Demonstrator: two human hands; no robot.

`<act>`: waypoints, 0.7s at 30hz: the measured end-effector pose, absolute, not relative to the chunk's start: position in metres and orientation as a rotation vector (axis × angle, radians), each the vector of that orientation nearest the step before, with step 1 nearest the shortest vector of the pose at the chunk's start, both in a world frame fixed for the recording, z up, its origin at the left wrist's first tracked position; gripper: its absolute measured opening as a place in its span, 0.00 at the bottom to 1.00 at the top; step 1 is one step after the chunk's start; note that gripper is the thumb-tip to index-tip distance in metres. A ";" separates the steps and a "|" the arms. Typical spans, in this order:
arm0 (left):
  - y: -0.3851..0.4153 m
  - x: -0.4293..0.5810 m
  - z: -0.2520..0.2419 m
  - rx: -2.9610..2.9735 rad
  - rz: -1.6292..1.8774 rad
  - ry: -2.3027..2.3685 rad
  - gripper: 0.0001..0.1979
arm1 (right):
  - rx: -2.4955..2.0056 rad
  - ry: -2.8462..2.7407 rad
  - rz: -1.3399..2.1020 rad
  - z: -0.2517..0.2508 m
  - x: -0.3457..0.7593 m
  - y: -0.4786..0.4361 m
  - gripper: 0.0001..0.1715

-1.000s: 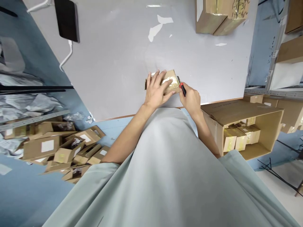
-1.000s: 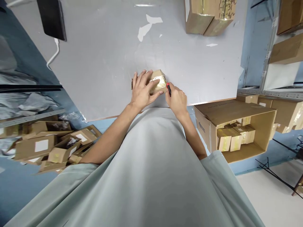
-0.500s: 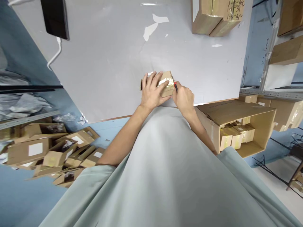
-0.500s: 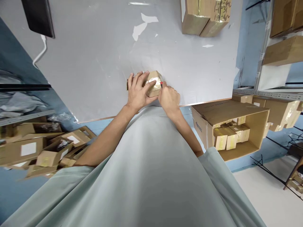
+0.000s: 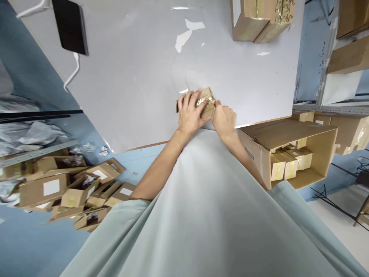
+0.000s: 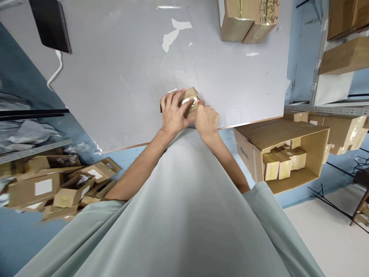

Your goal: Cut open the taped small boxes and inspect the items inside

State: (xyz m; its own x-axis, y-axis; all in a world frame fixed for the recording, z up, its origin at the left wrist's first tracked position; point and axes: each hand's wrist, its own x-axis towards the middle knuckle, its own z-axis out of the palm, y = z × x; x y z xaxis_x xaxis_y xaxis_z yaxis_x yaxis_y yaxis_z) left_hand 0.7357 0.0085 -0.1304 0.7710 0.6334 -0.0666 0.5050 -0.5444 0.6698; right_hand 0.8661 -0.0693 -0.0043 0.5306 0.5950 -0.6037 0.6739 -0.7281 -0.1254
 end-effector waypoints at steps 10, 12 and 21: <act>0.007 0.737 -0.135 2.271 0.237 0.838 0.28 | 2.635 1.107 -0.955 -0.009 0.870 -0.061 0.23; 0.009 0.737 -0.138 2.270 0.244 0.833 0.28 | 2.631 1.111 -0.953 -0.006 0.868 -0.064 0.24; 0.007 0.732 -0.138 2.284 0.271 0.812 0.28 | 2.536 1.083 -0.967 0.013 0.864 -0.098 0.24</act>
State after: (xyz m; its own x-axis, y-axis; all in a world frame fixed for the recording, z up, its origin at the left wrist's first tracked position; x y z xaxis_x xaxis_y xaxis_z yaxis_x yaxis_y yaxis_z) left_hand 0.7324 0.0066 -0.1380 0.7829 0.6213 -0.0318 0.4777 -0.5678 0.6704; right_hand 0.8644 -0.0984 0.0131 0.5122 0.5637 -0.6480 0.7075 -0.7047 -0.0538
